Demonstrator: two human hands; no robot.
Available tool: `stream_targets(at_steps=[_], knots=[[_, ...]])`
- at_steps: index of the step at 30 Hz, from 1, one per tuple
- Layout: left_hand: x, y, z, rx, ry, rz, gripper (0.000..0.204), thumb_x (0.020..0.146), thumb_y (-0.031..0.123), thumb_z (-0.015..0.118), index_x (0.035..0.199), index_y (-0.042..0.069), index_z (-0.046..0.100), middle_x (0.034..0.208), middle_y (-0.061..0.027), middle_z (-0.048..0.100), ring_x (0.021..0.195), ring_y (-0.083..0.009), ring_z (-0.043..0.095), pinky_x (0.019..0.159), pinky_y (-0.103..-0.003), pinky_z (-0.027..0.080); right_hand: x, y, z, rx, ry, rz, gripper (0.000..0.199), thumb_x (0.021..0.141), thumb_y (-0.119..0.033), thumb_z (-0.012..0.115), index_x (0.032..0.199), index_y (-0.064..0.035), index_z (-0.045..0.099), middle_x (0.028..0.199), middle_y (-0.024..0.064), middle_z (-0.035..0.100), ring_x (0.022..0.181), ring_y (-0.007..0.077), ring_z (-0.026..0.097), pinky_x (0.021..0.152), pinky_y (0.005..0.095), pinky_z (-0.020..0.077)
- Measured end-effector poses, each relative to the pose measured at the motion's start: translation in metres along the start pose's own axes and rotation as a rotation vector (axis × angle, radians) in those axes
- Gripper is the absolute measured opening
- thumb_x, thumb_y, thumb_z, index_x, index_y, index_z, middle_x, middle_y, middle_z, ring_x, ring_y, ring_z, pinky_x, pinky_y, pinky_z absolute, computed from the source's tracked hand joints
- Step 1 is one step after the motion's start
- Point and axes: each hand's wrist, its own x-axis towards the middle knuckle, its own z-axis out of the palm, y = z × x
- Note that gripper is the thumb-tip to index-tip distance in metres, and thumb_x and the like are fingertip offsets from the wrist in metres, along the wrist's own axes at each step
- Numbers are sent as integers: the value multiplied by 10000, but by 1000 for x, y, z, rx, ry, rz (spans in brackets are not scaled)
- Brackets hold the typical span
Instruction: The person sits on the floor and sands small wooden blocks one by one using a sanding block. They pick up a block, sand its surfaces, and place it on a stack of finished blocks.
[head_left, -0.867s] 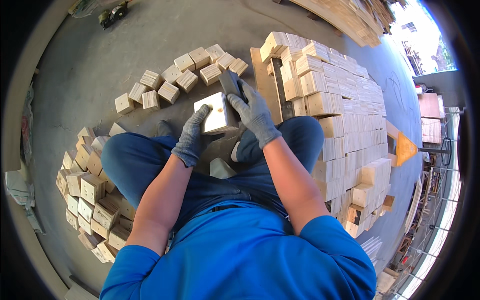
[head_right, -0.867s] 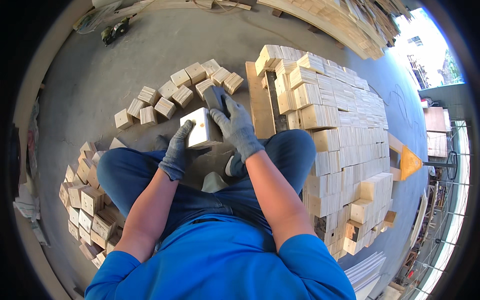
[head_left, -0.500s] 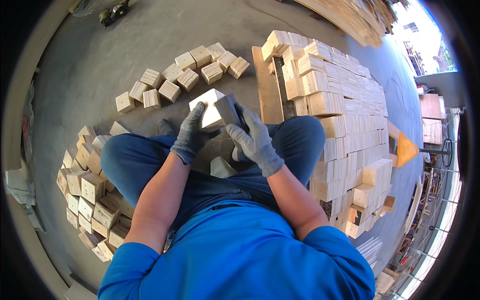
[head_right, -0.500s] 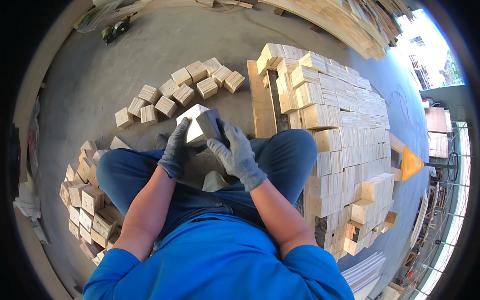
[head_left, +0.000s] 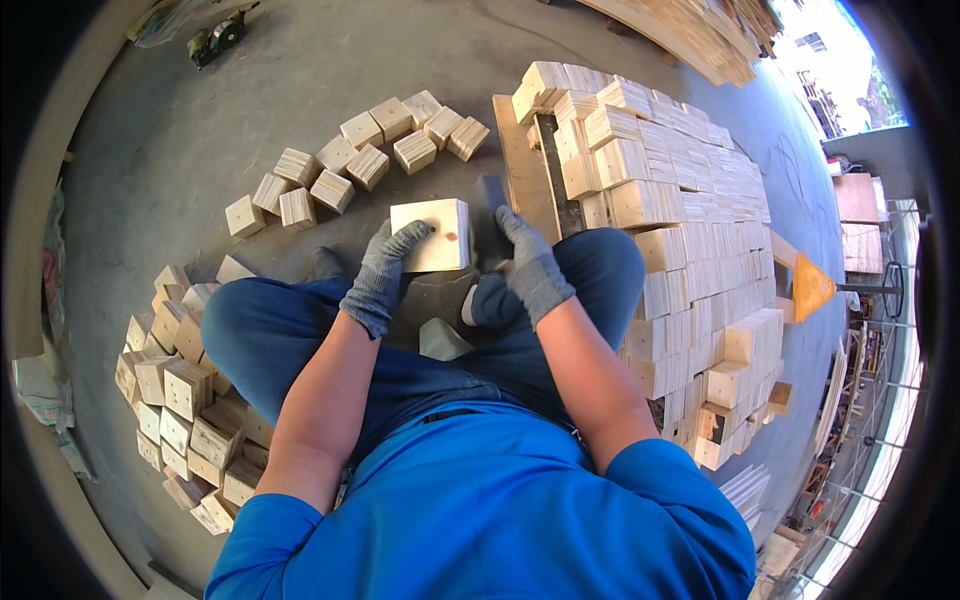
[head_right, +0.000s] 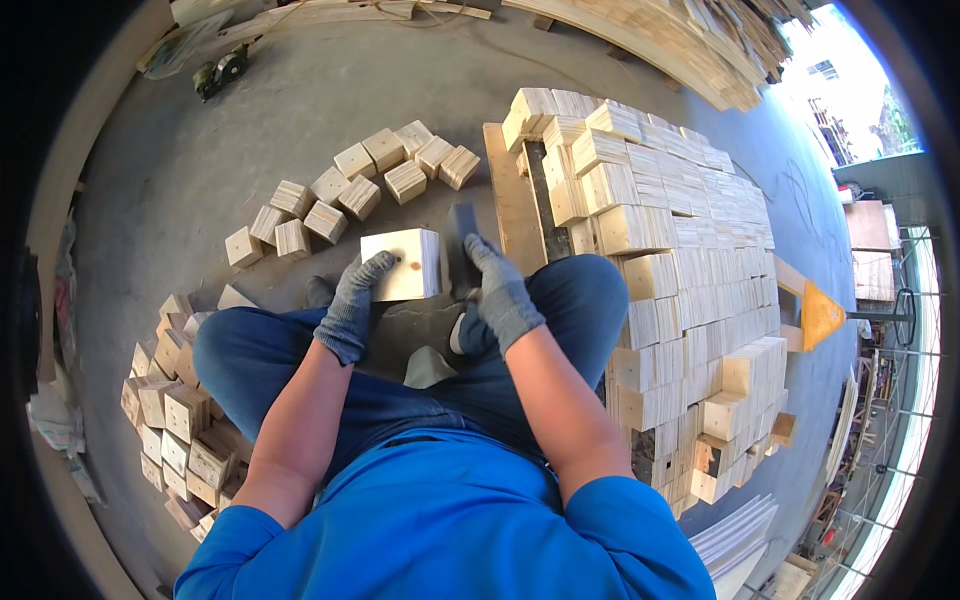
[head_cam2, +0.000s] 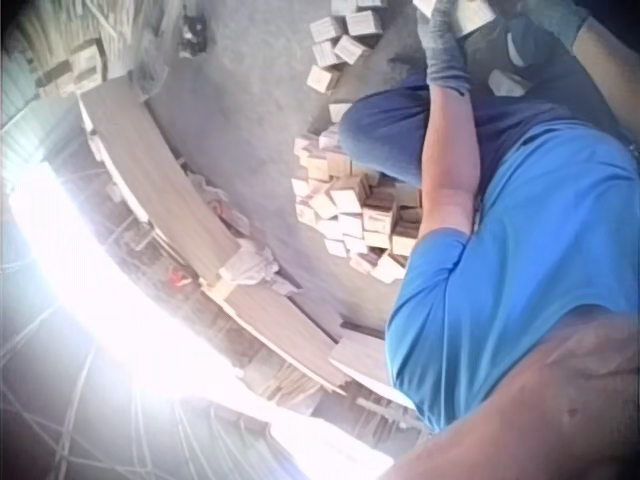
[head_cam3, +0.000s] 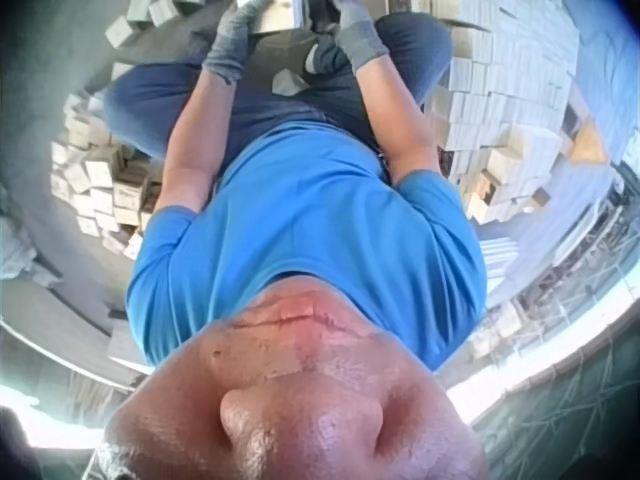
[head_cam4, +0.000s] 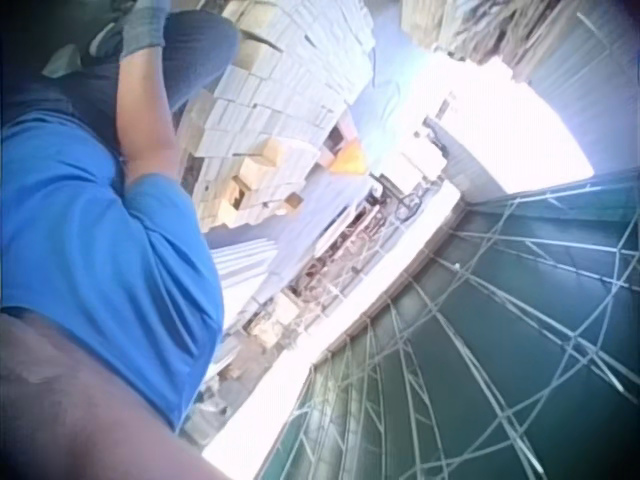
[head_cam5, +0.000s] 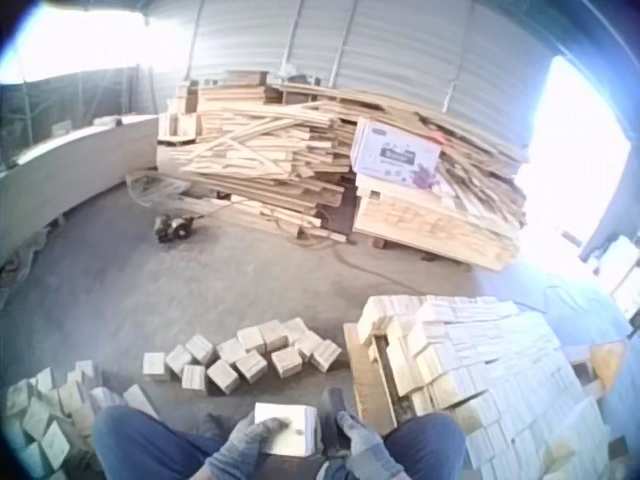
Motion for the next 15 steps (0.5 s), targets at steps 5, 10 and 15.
stream_targets(at_steps=[5, 10, 15], knots=[[3, 3, 1, 314, 28, 95, 666, 887, 229, 826, 1434, -6, 528, 1275, -108, 675, 1131, -202, 676, 979, -350, 564, -12, 33, 11, 248, 105, 185, 305, 1017, -275, 701, 1234, -62, 683, 1079, 113, 751, 812, 238, 753, 631, 392, 659], [0, 13, 0, 293, -185, 105, 993, 784, 193, 900, 1596, -5, 365, 1507, -145, 541, 1360, -233, 541, 1140, -370, 446, -24, 23, 9, 322, -19, 220, 352, 1052, -298, 642, 1303, -51, 639, 1155, 125, 735, 970, 278, 741, 832, 428, 650], [3, 6, -10, 538, -208, 174, 1069, 678, 88, 946, 1583, 0, 384, 1526, -149, 525, 1387, -251, 518, 1168, -375, 422, -23, 32, 10, 402, -26, 176, 414, 1072, -334, 594, 1355, -32, 610, 1265, 153, 700, 1101, 299, 708, 917, 455, 616]])
